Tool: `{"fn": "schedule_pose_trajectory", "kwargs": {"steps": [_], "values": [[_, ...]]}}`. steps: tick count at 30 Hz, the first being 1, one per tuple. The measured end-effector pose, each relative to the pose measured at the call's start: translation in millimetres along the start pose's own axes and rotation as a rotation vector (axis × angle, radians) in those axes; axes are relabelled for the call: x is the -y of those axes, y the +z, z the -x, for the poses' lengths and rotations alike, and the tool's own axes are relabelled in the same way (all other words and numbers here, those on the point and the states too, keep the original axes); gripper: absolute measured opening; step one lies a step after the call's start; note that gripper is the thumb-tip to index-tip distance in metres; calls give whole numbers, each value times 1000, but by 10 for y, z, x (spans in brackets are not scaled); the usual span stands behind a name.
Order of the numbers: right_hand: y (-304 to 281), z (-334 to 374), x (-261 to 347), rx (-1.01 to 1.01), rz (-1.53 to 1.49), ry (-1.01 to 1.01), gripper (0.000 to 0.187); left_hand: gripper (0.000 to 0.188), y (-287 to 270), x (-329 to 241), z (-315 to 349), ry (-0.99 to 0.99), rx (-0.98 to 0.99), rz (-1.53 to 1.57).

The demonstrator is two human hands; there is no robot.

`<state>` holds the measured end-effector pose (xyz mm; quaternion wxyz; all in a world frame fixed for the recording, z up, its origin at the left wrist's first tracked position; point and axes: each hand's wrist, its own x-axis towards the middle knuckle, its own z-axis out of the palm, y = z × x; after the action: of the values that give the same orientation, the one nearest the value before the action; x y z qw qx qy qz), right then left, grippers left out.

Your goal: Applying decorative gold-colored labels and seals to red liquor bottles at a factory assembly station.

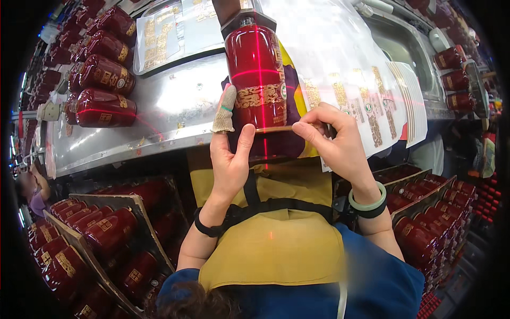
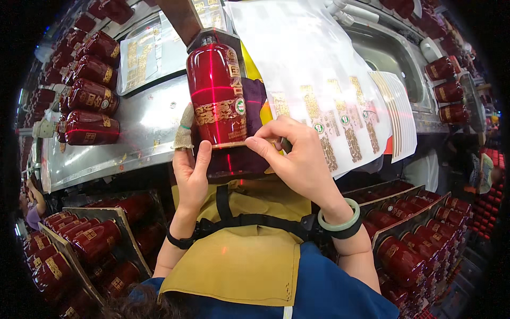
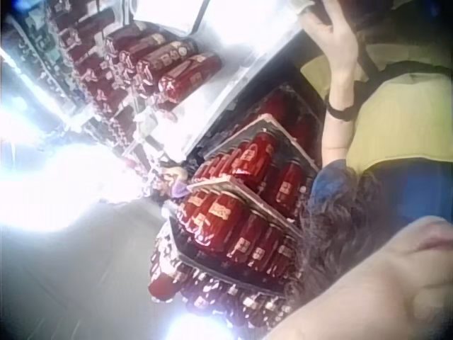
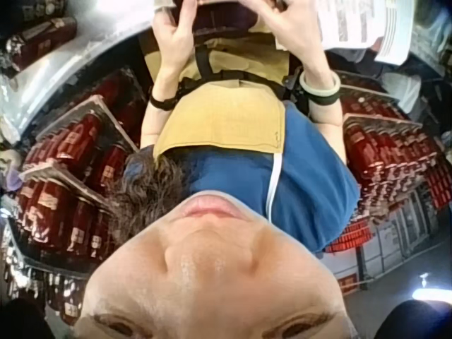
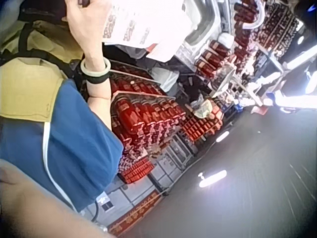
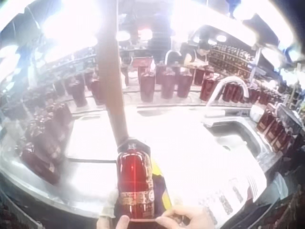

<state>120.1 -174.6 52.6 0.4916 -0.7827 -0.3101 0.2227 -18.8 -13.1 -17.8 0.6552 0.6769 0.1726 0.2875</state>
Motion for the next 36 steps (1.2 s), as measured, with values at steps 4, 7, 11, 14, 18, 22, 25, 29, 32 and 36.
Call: {"fn": "schedule_pose_trajectory", "kwargs": {"steps": [4,7,11,14,18,22,25,29,32,36], "values": [[6,1,-20,-1,-7,7,18,61,5,-6,-5,11,1,-9],[3,-6,-34,-2,7,1,18,61,9,-6,-11,22,1,-32],[6,-14,-42,1,18,16,19,61,18,-8,-3,30,-6,-36],[10,-15,-49,2,9,21,19,61,18,-12,3,19,-10,-45],[3,-17,-56,5,38,24,19,60,20,-17,2,33,-12,-63],[6,-20,-54,1,21,29,19,60,28,-16,-2,35,-21,-56],[9,-19,-53,5,16,23,19,60,25,-18,-1,44,-19,-58],[4,-10,-58,1,2,29,18,61,28,-22,14,23,-14,-84],[10,-23,-66,-2,-9,34,19,60,36,-8,24,0,-30,-55],[23,-37,-65,5,10,21,19,61,-10,34,19,37,-40,12]]}}
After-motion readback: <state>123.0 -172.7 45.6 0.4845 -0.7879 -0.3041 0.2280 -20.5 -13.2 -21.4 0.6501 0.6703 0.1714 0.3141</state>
